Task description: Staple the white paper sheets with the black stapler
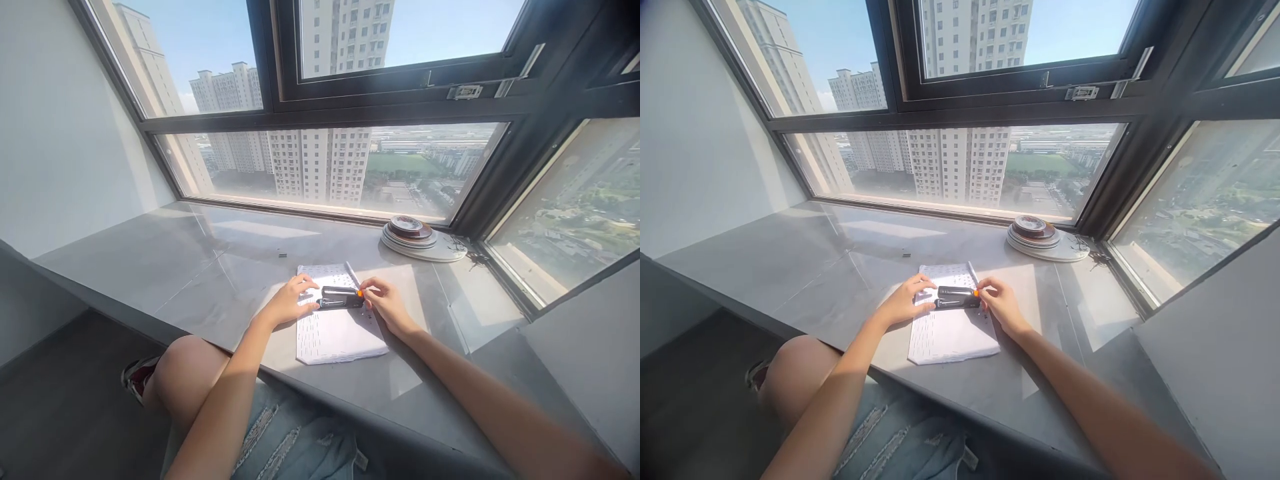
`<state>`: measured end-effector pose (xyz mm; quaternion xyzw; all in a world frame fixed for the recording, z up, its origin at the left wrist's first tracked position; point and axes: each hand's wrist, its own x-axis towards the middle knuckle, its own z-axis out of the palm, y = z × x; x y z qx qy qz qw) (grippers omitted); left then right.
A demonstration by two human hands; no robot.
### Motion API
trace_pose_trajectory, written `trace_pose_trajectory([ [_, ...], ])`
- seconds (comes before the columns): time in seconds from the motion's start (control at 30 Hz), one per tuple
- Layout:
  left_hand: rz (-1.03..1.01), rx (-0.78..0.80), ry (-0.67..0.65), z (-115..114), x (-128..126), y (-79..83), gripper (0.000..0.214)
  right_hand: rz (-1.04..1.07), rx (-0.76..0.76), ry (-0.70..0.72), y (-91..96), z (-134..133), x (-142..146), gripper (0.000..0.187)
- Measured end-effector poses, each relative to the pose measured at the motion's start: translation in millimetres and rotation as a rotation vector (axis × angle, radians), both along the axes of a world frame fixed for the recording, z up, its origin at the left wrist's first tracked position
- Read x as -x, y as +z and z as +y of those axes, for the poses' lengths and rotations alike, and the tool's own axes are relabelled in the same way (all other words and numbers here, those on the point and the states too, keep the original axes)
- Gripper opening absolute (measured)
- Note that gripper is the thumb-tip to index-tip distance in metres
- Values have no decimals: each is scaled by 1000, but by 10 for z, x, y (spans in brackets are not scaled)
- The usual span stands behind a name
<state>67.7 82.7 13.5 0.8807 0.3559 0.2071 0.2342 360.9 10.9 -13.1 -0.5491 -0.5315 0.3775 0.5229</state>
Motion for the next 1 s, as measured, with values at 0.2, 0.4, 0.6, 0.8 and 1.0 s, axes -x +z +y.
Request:
trace_pose_trajectory([
  [0.2,86,29,23,-70,-48,-10,44,138,80,47,27,16,13,23],
  [0.4,109,39,28,-89,-16,3,39,181,84,99,12,58,-17,21],
  [0.6,83,62,15,-64,-17,-24,39,150,97,103,73,66,-9,24],
  [0.8,49,100,9,-18,-15,-68,40,155,108,111,67,61,-10,25],
  [1.0,42,130,26,-21,-9,-56,42,-130,-17,73,48,32,51,33],
])
